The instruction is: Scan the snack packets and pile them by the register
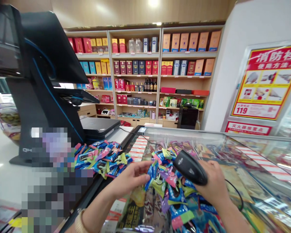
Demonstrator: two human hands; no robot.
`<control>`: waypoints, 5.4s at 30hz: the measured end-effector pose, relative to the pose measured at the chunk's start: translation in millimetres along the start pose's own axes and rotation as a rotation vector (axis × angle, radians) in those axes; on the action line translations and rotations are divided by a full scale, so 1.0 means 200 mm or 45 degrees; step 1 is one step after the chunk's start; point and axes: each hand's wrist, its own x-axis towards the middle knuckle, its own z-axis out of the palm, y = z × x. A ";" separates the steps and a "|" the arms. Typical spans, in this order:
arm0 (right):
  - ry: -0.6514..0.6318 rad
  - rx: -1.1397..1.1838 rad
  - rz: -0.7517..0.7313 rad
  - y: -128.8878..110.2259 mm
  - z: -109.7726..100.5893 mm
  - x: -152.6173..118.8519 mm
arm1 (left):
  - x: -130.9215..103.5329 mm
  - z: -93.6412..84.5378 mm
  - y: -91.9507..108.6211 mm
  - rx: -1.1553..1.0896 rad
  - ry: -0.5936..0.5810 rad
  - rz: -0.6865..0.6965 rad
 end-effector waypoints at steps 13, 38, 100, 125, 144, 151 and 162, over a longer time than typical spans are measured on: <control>-0.032 0.140 -0.107 -0.11 -0.04 0.06 | 0.07 -0.01 -0.08 -0.532 0.377 -0.075; -0.245 0.353 -0.138 -0.32 -0.05 0.10 | 0.10 -0.05 -0.19 1.253 0.982 0.746; 0.169 -0.296 0.526 0.15 0.10 -0.05 | 0.09 0.60 -0.31 1.872 -0.533 1.031; 0.279 -0.308 0.563 0.16 0.21 -0.08 | 0.13 0.31 -0.10 0.837 -0.122 0.590; -0.050 0.319 -0.157 -0.28 -0.07 0.11 | 0.19 0.00 -0.11 -1.408 0.418 -0.162; -0.162 0.404 -0.142 -0.35 -0.07 0.11 | 0.17 0.03 -0.13 -1.375 0.353 -0.047; -0.219 0.394 -0.096 -0.38 -0.06 0.12 | 0.18 0.06 -0.15 -1.285 0.334 -0.045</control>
